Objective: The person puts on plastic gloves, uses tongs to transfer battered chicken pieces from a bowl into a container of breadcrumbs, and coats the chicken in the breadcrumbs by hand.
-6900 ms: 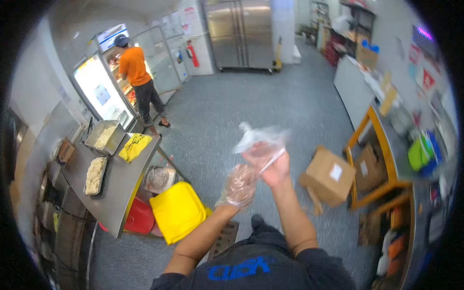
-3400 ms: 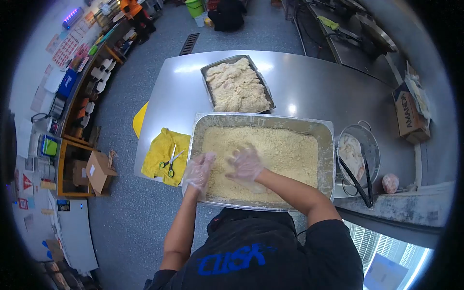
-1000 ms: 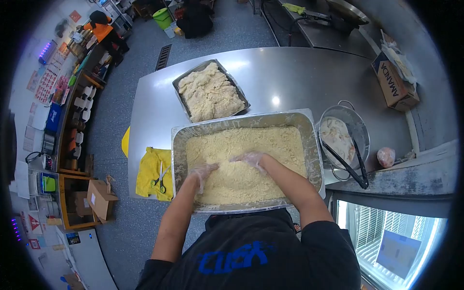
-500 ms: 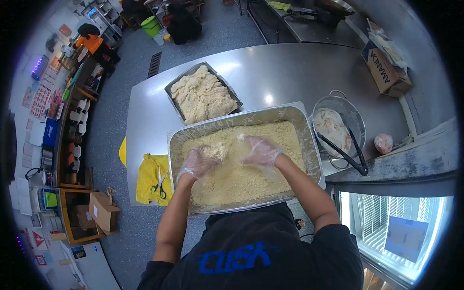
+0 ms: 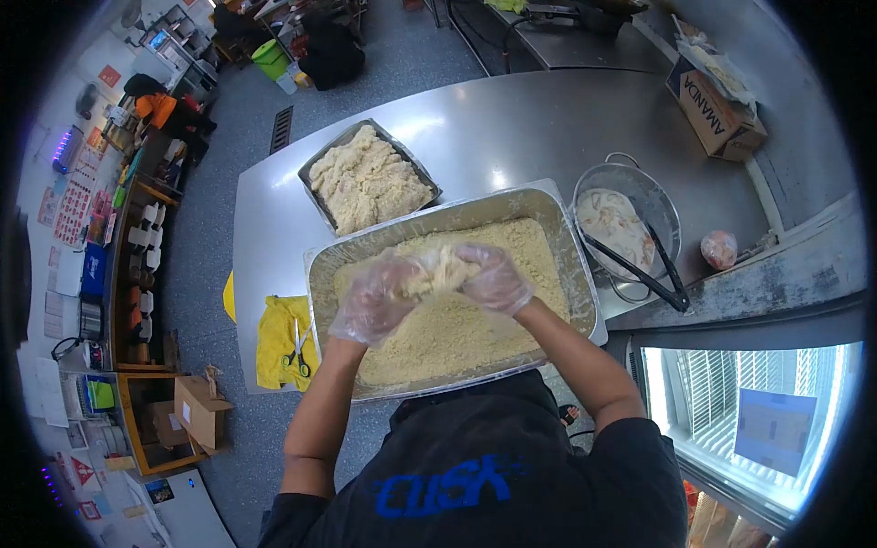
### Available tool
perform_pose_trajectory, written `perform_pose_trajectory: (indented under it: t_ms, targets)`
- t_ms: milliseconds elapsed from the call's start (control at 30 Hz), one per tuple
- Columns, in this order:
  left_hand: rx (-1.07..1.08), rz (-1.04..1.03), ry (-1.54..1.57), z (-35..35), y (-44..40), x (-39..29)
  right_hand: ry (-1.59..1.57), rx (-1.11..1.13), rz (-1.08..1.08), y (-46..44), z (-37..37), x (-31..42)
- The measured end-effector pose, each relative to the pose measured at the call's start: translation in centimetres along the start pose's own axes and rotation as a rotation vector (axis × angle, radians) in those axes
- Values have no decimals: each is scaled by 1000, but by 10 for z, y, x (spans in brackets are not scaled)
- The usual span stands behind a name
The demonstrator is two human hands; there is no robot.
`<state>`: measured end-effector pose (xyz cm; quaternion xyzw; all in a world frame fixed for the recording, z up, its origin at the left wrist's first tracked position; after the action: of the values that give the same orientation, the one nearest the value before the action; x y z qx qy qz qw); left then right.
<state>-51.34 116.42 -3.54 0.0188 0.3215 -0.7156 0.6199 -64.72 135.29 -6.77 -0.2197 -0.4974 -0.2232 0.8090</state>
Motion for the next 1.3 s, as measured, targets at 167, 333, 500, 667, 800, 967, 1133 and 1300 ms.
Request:
perform_pose_trajectory:
  t_ms: [167,333,500,667,800,967,1133,1300]
  targets:
    - [414,519,-155,-23,67,4,663,238,-303,55,39,-57]
    - [665,1031,-239,-87,110,13,778,399,-692,82,16,-81]
    - [617,1406,105,-109,74,15,327,453,-821,54,11,-78]
    - [120,1103,344,-110,69,6,-413,-189,-396,70,0,-102]
    - [549,772,-83,-105,30,-4,-71,-248,-459,78,12,-138]
    - [545,244,-366,-168,-7,-32,170,-380,-537,81,31,-134]
    - [781,198,-301,-179,-5,-30,-136,-618,-318,87,33,-157]
    - [746,162,-347,-217,-34,-25,-534,-500,-606,84,27,-184]
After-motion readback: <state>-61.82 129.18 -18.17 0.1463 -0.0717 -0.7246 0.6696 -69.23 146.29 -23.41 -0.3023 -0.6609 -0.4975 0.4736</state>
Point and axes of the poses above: each hand's wrist, its own y-axis away from the middle knuckle, its own z-axis out of the back of the hand, x = y × z, the point moved 1 cm from there along -y, towards the middle knuckle, and after that the axes turned 3 degrees about z, right-handed, at the moved point
